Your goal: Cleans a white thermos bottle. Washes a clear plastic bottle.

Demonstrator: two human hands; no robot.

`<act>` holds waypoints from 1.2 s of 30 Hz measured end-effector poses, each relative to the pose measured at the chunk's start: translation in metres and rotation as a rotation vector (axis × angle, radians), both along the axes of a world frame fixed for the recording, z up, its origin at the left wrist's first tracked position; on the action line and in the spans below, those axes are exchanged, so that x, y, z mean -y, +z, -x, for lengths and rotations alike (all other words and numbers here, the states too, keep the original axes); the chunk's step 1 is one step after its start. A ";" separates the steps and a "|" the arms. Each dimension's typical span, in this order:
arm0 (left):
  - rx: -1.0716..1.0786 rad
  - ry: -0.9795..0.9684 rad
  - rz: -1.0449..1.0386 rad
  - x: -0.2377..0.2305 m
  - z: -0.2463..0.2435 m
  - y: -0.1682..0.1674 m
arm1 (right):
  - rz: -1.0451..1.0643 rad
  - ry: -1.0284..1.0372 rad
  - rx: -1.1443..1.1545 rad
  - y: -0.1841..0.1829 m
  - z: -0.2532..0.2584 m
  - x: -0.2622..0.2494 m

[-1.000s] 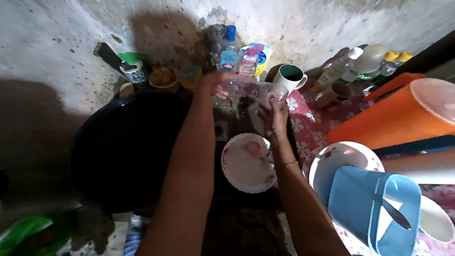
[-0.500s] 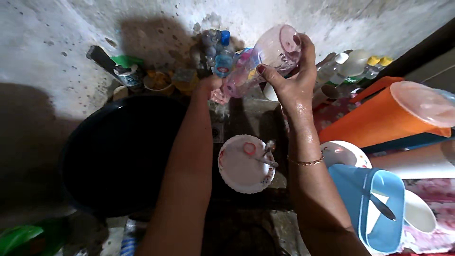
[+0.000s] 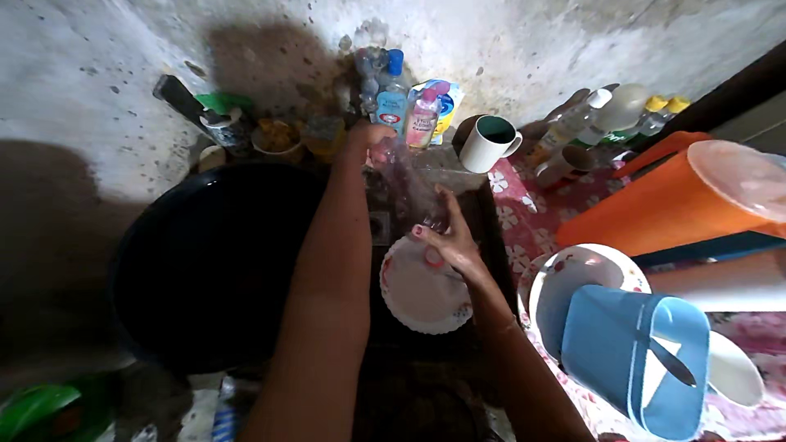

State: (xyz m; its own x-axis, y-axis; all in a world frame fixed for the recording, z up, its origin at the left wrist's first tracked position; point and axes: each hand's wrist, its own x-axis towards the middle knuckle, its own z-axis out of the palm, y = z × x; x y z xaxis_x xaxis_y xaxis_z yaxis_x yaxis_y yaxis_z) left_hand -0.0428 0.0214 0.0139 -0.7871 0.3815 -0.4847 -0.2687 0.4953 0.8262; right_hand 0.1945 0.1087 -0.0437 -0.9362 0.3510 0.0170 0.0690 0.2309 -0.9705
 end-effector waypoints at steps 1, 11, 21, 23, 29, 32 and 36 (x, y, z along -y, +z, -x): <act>-0.004 -0.002 0.006 0.000 0.003 -0.002 | 0.076 0.034 0.089 -0.007 0.006 -0.001; -0.137 0.114 -0.038 0.005 -0.003 0.004 | -0.289 -0.022 0.266 -0.047 0.057 0.013; -0.173 0.178 -0.002 0.006 0.004 0.000 | -0.389 -0.064 0.284 -0.050 0.065 0.020; -0.151 0.175 -0.022 0.007 0.006 0.000 | -0.379 -0.069 0.244 -0.054 0.065 0.018; -0.145 0.158 -0.127 0.004 0.008 -0.002 | -0.168 -0.110 0.160 -0.069 0.061 -0.001; -0.171 0.184 -0.142 0.005 0.002 0.003 | -0.028 -0.076 0.195 -0.070 0.061 -0.006; -0.215 0.199 -0.127 0.006 0.003 0.002 | 0.065 -0.008 0.245 -0.063 0.061 -0.003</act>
State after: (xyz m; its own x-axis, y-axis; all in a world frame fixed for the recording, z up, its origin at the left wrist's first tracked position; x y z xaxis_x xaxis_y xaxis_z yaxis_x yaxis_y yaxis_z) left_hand -0.0456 0.0152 0.0161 -0.9316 0.2566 -0.2575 -0.1626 0.3395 0.9265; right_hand 0.1335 0.1119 -0.1072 -0.9065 0.3518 -0.2334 0.3060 0.1668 -0.9373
